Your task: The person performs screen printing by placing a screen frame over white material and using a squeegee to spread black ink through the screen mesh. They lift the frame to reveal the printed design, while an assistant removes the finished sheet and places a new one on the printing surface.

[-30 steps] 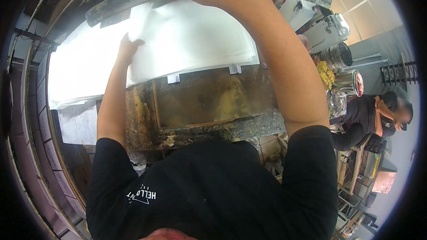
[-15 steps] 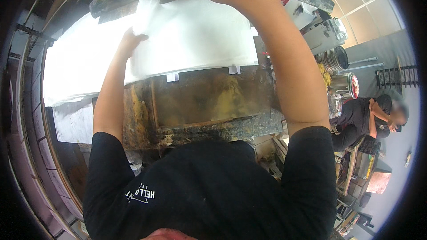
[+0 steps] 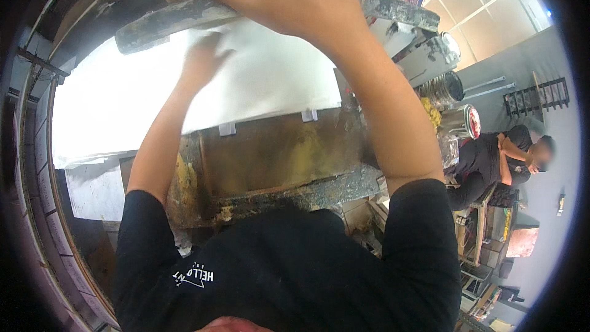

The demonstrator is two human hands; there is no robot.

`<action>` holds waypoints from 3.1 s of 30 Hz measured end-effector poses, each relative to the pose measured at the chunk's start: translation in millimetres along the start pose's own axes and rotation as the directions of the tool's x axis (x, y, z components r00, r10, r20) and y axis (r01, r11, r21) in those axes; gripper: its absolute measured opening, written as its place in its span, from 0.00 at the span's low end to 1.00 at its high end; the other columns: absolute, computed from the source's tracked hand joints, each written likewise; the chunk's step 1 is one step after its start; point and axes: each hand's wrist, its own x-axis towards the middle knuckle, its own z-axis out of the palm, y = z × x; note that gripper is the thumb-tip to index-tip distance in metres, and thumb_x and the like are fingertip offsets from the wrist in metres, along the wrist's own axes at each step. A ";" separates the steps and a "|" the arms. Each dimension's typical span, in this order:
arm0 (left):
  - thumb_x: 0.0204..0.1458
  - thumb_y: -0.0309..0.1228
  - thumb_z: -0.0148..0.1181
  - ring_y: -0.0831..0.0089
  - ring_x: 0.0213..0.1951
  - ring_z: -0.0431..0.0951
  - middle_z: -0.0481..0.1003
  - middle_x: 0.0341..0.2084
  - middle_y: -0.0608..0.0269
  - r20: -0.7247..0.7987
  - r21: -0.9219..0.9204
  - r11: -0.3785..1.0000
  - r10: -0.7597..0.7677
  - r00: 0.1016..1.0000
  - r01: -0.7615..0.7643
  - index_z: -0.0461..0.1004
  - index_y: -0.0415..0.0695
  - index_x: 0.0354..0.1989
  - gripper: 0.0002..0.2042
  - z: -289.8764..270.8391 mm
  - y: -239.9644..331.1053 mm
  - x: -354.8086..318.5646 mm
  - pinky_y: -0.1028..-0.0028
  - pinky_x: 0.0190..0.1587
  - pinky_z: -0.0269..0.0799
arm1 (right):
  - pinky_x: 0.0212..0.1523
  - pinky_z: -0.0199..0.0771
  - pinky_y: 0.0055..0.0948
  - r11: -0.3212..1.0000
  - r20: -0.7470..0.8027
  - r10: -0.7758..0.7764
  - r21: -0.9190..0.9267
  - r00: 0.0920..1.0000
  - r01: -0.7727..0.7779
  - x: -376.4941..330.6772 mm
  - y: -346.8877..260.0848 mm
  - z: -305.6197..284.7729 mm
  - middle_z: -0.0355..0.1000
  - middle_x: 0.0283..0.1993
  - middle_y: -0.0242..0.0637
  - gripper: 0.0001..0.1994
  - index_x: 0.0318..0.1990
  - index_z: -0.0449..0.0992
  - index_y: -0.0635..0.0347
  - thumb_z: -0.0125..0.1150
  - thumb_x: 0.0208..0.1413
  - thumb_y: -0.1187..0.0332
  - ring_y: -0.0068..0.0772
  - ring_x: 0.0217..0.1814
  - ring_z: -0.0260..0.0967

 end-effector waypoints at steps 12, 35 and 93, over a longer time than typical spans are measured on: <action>0.69 0.48 0.47 0.45 0.76 0.56 0.60 0.75 0.49 -0.239 -0.323 0.941 0.025 0.971 -0.104 0.65 0.49 0.74 0.28 136.0 27.2 139.4 0.43 0.76 0.46 | 0.42 0.68 0.43 0.997 -0.092 -0.010 0.076 0.996 0.017 19.4 3.2 -5.0 0.73 0.22 0.43 0.32 0.25 0.78 0.62 0.57 0.64 0.38 0.44 0.28 0.72; 0.57 0.71 0.52 0.43 0.79 0.45 0.50 0.80 0.56 0.120 -0.101 0.940 0.337 0.934 -0.326 0.62 0.60 0.76 0.42 105.0 135.9 -9.6 0.23 0.72 0.32 | 0.33 0.65 0.35 0.987 0.217 0.024 0.150 0.976 -0.057 19.3 -9.6 -34.6 0.68 0.19 0.33 0.32 0.29 0.80 0.60 0.45 0.71 0.40 0.28 0.22 0.62; 0.63 0.70 0.45 0.48 0.78 0.53 0.57 0.77 0.50 0.189 0.030 0.998 0.056 0.980 -0.063 0.61 0.61 0.76 0.39 130.7 -22.2 135.8 0.43 0.77 0.49 | 0.36 0.71 0.34 1.000 -0.106 -0.018 0.017 0.994 0.020 -3.2 -16.4 -2.0 0.70 0.22 0.30 0.31 0.27 0.80 0.53 0.47 0.69 0.37 0.29 0.29 0.66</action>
